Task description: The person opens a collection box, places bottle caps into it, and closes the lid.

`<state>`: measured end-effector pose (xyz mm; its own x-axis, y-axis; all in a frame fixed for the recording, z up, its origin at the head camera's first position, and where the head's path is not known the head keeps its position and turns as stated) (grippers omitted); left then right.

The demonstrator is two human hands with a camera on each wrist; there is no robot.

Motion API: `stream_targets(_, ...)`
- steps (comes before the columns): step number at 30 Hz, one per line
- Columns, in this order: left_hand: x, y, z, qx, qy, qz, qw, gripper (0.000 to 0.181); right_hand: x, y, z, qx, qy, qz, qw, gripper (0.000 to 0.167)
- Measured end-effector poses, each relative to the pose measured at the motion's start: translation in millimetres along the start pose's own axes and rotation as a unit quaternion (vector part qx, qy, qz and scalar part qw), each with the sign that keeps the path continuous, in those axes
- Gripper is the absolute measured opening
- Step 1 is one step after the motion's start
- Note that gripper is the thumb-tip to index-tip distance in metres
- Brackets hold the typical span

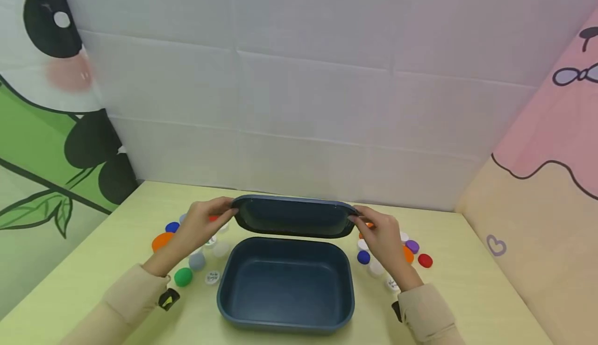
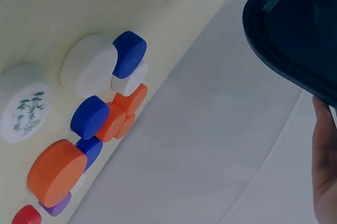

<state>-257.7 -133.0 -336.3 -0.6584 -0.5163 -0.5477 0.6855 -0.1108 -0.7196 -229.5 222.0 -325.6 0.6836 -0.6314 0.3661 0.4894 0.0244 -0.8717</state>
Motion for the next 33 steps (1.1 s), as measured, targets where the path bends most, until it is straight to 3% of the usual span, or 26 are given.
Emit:
stream_targets(8,13.4,-19.6,-12.7,-0.004,-0.024,0.03,0.9992,0.021,-29.4,-14.2,-14.7,0.038,-0.001,-0.097,0.9946,0.017)
stream_targets(19,33.2,-46.5,-33.1,0.011,-0.075,0.08,0.9939,0.028,-70.3,-32.1,-42.9,0.083,-0.001,-0.168,0.9822,0.025)
stream_targets(28,52.4,-55.2,-50.0,0.038,-0.093,0.093,0.9906,0.026,-89.5,-33.3,-63.0,0.126,0.012,-0.239,0.9627,0.031)
stream_targets(33,59.8,-55.9,-58.2,0.062,-0.117,0.114,0.9846,0.026,-95.3,-34.3,-72.4,0.154,0.025,-0.265,0.9517,0.031)
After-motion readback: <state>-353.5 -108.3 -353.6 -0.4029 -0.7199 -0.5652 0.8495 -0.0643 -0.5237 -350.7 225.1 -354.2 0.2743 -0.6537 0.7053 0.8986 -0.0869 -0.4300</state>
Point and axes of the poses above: each hand's wrist, its own y-axis away from the middle knuckle, its own z-axis out of the back of the hand, x = y × z, the point moved 3 cm from there along -y, towards the middle knuckle, and after that the axes turned 15 degrees about -x, right-handed, at the moved point
